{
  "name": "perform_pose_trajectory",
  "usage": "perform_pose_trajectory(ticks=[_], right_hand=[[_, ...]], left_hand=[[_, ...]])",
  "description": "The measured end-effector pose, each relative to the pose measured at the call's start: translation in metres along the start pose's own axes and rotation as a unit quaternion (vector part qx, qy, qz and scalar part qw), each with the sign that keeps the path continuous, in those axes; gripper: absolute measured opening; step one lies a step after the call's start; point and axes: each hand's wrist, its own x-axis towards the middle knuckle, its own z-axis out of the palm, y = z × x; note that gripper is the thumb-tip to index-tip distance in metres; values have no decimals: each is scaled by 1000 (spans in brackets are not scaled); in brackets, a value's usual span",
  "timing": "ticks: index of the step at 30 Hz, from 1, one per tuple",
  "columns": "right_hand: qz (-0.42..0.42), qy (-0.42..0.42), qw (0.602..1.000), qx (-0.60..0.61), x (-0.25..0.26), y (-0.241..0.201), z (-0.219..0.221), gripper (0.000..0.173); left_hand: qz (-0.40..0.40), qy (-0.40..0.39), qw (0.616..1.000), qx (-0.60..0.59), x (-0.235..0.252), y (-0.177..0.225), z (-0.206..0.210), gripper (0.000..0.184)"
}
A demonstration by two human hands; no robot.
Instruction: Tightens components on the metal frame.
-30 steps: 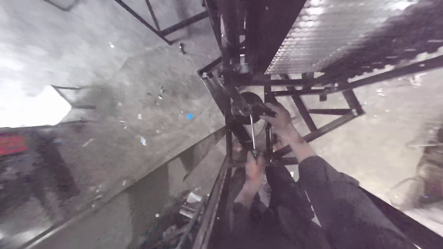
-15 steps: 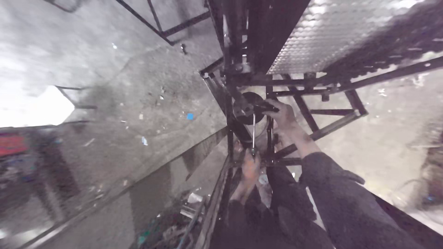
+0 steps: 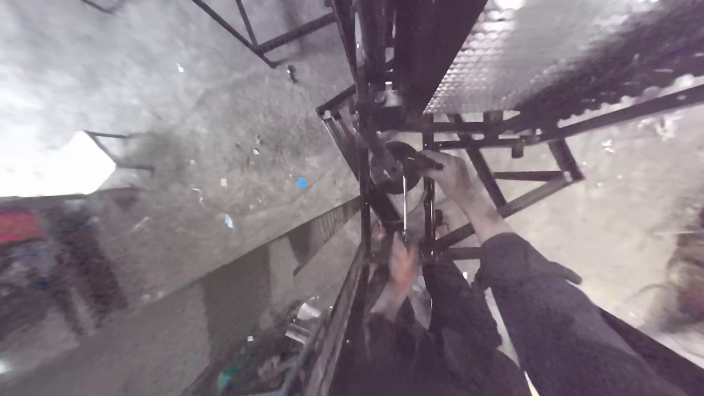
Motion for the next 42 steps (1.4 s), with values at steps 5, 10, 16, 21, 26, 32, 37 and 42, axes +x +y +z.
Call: perform_pose_trajectory(ticks=[5, 10, 16, 21, 26, 32, 37, 42], right_hand=[[7, -18, 1000, 8, 6, -2, 0, 41], [88, 25, 995, -35, -13, -25, -6, 48], [26, 49, 972, -230, -49, -72, -36, 21], [13, 14, 943, -332, -32, -90, -34, 22], [39, -51, 932, -357, -20, -103, -30, 22], [86, -70, 903, -416, -11, -130, -26, 25], [58, -56, 910, -407, -11, -135, -31, 23], [42, -55, 905, -419, -3, -132, -27, 19]], left_hand=[[10, 3, 1000, -12, 2, -2, 2, 37], [-7, -4, 1000, -26, 6, 0, 1, 38], [-15, -2, 1000, -18, 4, 0, 6, 38], [11, 8, 999, -40, 4, -6, 9, 37], [33, 13, 998, -53, 5, -10, 8, 39], [33, 10, 998, -48, 5, -7, 6, 36], [30, 13, 999, -27, 5, -8, 8, 38], [38, 15, 999, -36, 6, -9, 6, 37]])
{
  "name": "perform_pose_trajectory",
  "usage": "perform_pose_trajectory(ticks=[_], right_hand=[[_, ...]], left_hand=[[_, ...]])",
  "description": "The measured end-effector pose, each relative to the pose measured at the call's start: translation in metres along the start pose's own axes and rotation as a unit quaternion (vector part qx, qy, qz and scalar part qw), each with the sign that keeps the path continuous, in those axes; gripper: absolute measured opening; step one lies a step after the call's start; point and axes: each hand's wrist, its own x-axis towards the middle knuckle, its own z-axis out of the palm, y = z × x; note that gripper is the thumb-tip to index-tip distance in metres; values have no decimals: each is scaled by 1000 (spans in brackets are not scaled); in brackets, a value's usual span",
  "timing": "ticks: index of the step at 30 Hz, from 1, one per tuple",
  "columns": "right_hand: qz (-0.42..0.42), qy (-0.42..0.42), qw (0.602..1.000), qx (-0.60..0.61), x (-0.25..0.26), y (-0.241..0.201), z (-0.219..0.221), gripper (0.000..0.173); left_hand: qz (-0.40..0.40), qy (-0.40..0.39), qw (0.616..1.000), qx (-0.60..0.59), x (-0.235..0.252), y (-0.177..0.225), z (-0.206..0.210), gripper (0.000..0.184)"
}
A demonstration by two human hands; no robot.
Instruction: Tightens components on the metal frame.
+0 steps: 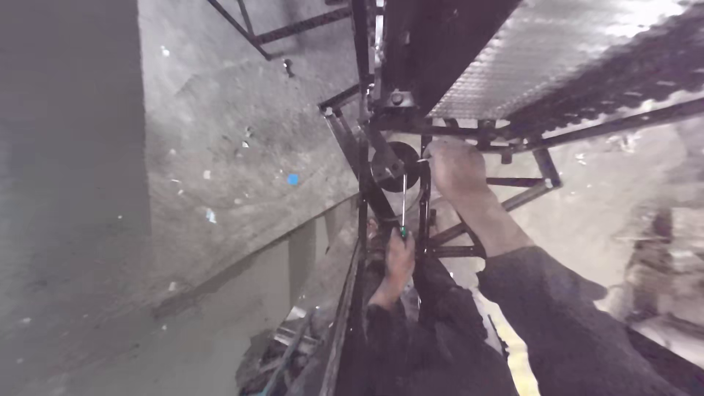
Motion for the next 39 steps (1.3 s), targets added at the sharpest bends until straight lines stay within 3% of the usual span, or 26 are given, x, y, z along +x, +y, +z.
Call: perform_pose_trajectory(ticks=[5, 15, 21, 25, 29, 39], right_hand=[[-34, 41, 999, -3, -1, -1, 1, 21], [-31, -1, 999, 25, 8, 0, -8, 19], [-55, 27, 997, 43, 8, 2, -3, 16], [-50, -18, 998, 32, 12, 0, -4, 16], [-84, 11, 995, 53, 16, 3, 6, 17], [-106, -23, 994, 28, 21, 4, -1, 15]], left_hand=[[-3, -3, 1000, -4, 1, -1, -1, 36], [-4, 2, 1000, 6, 1, 2, -2, 37], [-4, 1, 1000, 5, 1, 1, -1, 36], [-2, -1, 1000, -5, 1, 1, -2, 34], [0, -2, 1000, -8, 2, -1, -1, 34], [-9, -1, 1000, -1, -1, 2, -4, 35]])
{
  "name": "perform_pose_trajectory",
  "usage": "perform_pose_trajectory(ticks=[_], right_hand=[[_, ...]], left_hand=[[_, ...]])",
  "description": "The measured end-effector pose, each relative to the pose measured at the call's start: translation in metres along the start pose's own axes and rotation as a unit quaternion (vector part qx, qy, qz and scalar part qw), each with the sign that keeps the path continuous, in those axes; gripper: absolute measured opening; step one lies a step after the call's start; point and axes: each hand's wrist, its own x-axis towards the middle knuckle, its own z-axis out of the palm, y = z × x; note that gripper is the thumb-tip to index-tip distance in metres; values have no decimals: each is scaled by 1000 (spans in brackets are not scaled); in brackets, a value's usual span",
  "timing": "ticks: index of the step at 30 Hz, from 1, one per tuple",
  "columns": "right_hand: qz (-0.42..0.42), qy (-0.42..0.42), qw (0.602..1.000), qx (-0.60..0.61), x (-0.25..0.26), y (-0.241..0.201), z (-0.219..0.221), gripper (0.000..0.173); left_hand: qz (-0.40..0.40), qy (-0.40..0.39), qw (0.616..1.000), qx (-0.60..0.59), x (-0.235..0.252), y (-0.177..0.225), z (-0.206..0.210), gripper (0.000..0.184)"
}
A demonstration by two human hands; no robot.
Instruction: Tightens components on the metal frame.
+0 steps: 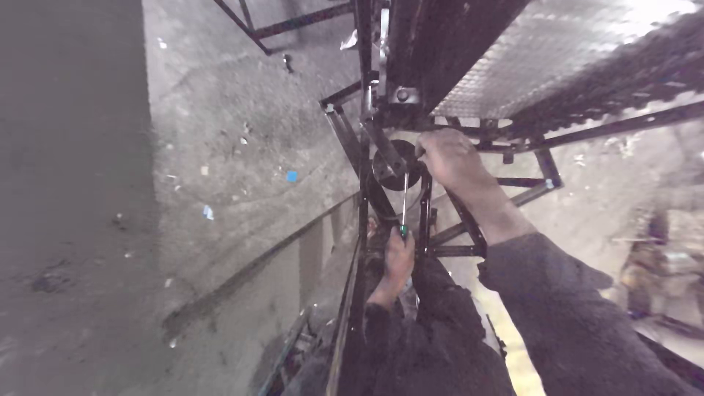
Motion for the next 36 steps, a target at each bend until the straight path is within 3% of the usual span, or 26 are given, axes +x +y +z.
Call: perform_pose_trajectory(ticks=[6, 10, 12, 16, 19, 21, 23, 24, 27, 31, 32, 33, 34, 35, 36], right_hand=[[22, -27, 999, 18, 8, 2, -10, 14], [26, 0, 998, 53, 10, 2, -7, 13], [51, 33, 995, 82, 9, 5, 1, 14], [77, 112, 969, 207, -21, 3, 19, 23], [65, 131, 948, 283, -39, -8, 34, 26], [37, 271, 932, 238, -19, 5, 84, 24], [110, 126, 944, 284, -23, -6, 56, 28], [110, 113, 945, 288, -24, -8, 52, 28], [60, 173, 945, 269, -15, 10, 89, 26], [90, 104, 937, 321, -33, 9, 84, 34], [68, 142, 949, 272, -32, 16, 100, 36], [27, 278, 942, 188, -21, 28, 141, 36], [68, 142, 965, 208, -25, 29, 127, 36], [57, 186, 963, 189, -19, 33, 147, 33], [36, 249, 955, 159, -14, 33, 159, 32]], left_hand=[[-15, -2, 1000, 1, -2, 1, -7, 37], [-36, -13, 999, -8, -3, 4, -3, 43], [-49, -24, 998, -21, -3, 4, 0, 46], [-3, -24, 997, -75, -6, 4, 4, 45], [-94, -65, 985, -130, -23, 52, -16, 38], [-63, -59, 980, -179, -11, 19, 3, 42], [-31, -51, 978, -200, -5, -12, 18, 47], [-35, -54, 978, -197, -6, -12, 18, 47], [-60, -55, 983, -167, -7, -2, 13, 50], [-49, -43, 989, -132, -5, -7, 17, 52], [-45, -39, 988, -140, -1, -14, 21, 48], [-39, -46, 987, -152, 2, -21, 23, 45], [-9, -58, 982, -180, 3, -32, 25, 41], [62, -70, 970, -224, 7, -49, 30, 36], [189, -89, 931, -300, 17, -70, 36, 32]])
